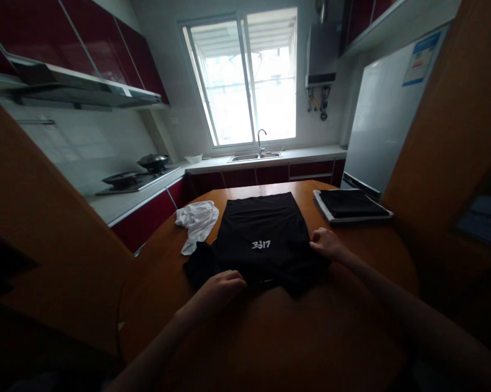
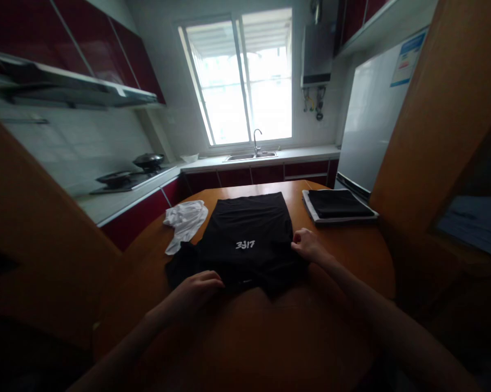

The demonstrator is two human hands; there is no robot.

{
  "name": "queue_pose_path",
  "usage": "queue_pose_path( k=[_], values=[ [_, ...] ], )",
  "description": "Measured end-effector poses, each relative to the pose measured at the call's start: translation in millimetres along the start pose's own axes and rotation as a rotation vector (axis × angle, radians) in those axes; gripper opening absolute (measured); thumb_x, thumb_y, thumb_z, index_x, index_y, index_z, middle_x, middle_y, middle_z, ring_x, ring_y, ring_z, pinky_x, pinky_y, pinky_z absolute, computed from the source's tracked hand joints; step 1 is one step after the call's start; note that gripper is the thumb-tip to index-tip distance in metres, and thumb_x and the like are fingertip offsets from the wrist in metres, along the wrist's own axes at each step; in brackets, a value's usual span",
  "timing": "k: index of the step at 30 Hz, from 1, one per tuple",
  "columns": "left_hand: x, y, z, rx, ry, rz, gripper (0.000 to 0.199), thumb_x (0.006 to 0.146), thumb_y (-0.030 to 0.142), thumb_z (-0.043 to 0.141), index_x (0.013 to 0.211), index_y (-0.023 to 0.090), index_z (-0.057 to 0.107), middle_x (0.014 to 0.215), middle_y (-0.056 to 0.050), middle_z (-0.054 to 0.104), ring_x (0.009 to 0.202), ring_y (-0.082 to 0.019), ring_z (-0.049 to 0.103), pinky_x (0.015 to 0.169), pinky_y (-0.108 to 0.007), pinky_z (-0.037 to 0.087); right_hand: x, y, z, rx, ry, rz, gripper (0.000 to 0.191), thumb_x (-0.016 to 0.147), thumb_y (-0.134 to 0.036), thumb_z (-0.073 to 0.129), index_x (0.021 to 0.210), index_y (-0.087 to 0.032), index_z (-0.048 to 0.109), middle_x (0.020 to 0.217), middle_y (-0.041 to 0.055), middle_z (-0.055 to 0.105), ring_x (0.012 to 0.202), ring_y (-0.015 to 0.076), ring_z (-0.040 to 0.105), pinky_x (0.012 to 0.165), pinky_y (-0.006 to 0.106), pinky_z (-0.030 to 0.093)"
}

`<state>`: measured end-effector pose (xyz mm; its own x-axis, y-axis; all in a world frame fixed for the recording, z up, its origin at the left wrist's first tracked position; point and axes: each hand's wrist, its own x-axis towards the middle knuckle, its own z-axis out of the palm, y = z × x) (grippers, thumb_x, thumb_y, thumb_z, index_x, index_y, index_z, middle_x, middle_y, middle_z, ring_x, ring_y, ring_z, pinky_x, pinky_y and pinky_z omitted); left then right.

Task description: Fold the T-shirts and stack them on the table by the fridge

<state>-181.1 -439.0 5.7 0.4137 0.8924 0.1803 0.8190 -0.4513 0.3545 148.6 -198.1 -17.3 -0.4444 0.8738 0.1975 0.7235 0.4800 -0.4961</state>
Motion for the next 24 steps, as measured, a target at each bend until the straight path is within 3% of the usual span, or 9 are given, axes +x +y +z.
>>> queue_pose_path(
  k=[5,8,12,15,17,19,22,24],
  values=[
    [-20.5,-12.5,-10.1,-0.102,0.092,-0.004,0.022,0.102,0.025,0.05,0.109,0.023,0.07,0.114,-0.008,0.07,0.101,-0.018,0.068,0.09,-0.03,0.055,-16.2,16.2,-19.3,0.252,0.32,0.104,0.016,0.076,-0.033,0.059,0.067,-0.02,0.061,0.066,0.0034,0.067,0.063,0.0182,0.063,0.058,0.027,0.043],
    [-31.8,-16.3,-8.7,-0.143,0.103,-0.018,0.021,0.102,0.026,0.051,0.109,0.023,0.071,0.116,-0.007,0.07,0.104,-0.019,0.068,0.093,-0.031,0.055,-32.8,35.2,-27.6,0.235,0.412,0.166,0.015,0.077,-0.034,0.058,0.069,-0.021,0.059,0.067,0.0039,0.067,0.063,0.0188,0.062,0.058,0.027,0.043],
    [-38.6,-14.6,-1.5,-0.172,0.025,-0.032,0.021,0.101,0.027,0.054,0.109,0.025,0.073,0.118,-0.006,0.07,0.106,-0.019,0.068,0.093,-0.031,0.056,-57.7,64.9,-27.6,0.06,0.289,0.302,0.012,0.079,-0.031,0.06,0.072,-0.021,0.06,0.071,0.0053,0.068,0.065,0.0195,0.063,0.058,0.028,0.042],
    [-37.4,-10.6,-0.5,-0.176,-0.015,-0.033,0.022,0.097,0.027,0.059,0.114,0.027,0.073,0.121,-0.006,0.07,0.109,-0.02,0.067,0.097,-0.033,0.055,-75.0,67.9,-24.8,-0.067,0.189,0.363,0.011,0.083,-0.029,0.06,0.076,-0.021,0.062,0.075,0.0065,0.069,0.068,0.0211,0.064,0.059,0.03,0.042],
    [-35.3,-7.2,-2.9,-0.179,-0.005,-0.032,0.025,0.095,0.028,0.063,0.118,0.028,0.072,0.124,-0.007,0.069,0.112,-0.022,0.066,0.099,-0.036,0.054,-86.8,54.3,-21.9,-0.073,0.21,0.242,0.009,0.087,-0.027,0.058,0.083,-0.021,0.064,0.083,0.0073,0.069,0.075,0.0219,0.065,0.067,0.032,0.046],
    [-33.3,-4.2,-5.4,-0.184,-0.01,-0.031,0.03,0.091,0.029,0.069,0.121,0.027,0.071,0.127,-0.009,0.067,0.116,-0.024,0.064,0.101,-0.038,0.054,-99.2,31.2,-16.1,-0.023,0.206,-0.038,0.01,0.09,-0.026,0.058,0.093,-0.021,0.066,0.097,0.0085,0.068,0.09,0.023,0.064,0.08,0.034,0.05],
    [-31.9,-3.5,-4.9,-0.171,-0.07,-0.039,0.045,0.084,0.028,0.077,0.129,0.029,0.067,0.134,-0.009,0.063,0.121,-0.026,0.061,0.104,-0.041,0.052,-115.5,-6.3,-0.6,0.028,0.014,-0.48,0.023,0.088,-0.025,0.066,0.111,-0.024,0.067,0.116,0.0089,0.064,0.109,0.0242,0.058,0.094,0.037,0.047],
    [-32.0,-6.8,-0.8,-0.149,-0.089,-0.035,0.043,0.087,0.026,0.074,0.129,0.031,0.067,0.135,-0.008,0.062,0.122,-0.025,0.06,0.106,-0.04,0.051,-121.3,-23.9,10.7,-0.016,-0.101,-0.611,0.024,0.088,-0.023,0.067,0.112,-0.025,0.068,0.116,0.0079,0.064,0.108,0.0234,0.057,0.095,0.038,0.045]
  ],
)
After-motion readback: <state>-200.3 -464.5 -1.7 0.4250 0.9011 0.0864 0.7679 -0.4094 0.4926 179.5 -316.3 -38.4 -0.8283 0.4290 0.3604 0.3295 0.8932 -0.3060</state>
